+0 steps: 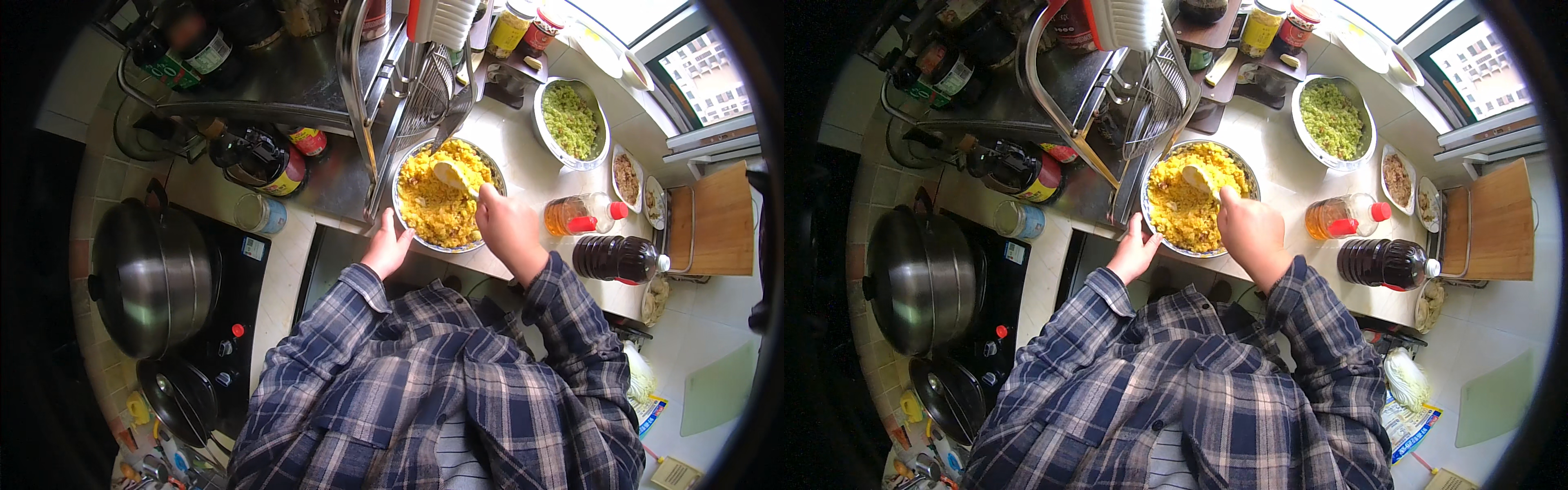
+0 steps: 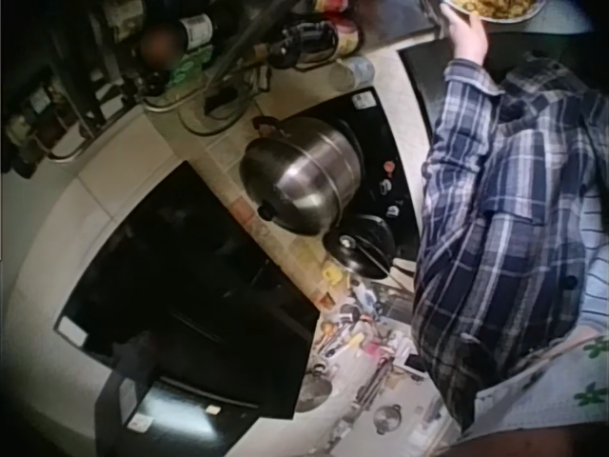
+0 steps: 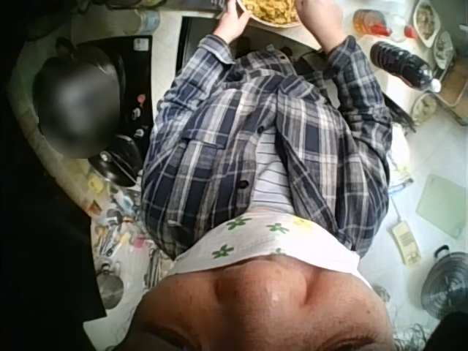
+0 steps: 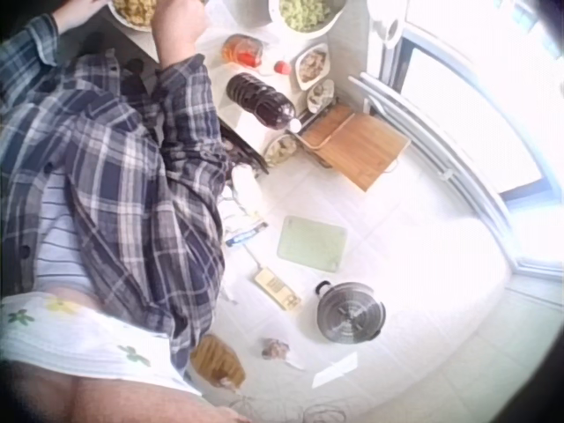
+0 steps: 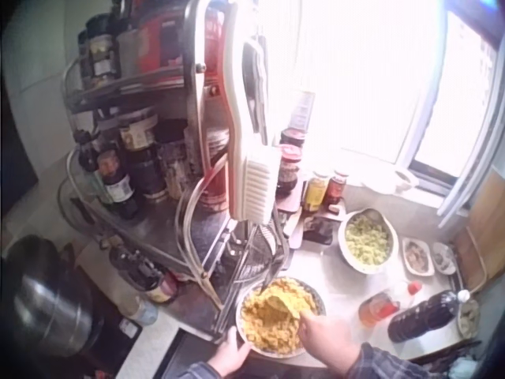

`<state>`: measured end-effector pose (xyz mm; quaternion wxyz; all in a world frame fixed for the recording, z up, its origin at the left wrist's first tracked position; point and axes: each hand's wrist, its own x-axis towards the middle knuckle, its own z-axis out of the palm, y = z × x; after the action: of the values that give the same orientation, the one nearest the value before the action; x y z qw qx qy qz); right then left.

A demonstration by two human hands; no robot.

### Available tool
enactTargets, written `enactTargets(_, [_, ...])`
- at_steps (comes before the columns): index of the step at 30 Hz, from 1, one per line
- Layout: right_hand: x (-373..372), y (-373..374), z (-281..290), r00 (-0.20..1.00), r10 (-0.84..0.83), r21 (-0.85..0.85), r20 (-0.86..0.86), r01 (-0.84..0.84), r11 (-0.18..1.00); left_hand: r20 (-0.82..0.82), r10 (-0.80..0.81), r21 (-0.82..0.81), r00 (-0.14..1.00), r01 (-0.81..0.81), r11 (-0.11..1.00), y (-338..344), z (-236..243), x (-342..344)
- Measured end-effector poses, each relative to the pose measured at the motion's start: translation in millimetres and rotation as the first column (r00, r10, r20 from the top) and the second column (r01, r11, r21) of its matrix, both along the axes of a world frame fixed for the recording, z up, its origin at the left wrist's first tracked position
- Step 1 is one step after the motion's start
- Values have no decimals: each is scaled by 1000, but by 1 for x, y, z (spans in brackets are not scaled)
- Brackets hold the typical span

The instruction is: The person mixes yellow rice in a metal bowl using a white plastic spoon. They add liquid seasonings from two bottles and continue stirring to combine the ingredients.

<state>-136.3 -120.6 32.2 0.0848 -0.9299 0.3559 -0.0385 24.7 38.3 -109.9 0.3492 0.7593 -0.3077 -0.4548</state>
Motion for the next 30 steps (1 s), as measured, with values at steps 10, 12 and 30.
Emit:
enactTargets(10, [31, 2, -25, 891, 377, -144, -253, -420, 896, -13, 16, 7, 1000, -16, 1000, -2, 2, 1])
enactTargets(12, [8, -2, -17, 828, 480, -85, -290, -522, 849, 3, 12, -15, 1000, -12, 1000, -1, 0, 0])
enactTargets(30, [-10, -40, -53, 960, 256, -175, -116, -274, 946, 129, -4, -75, 992, 14, 997, 2, -17, -1])
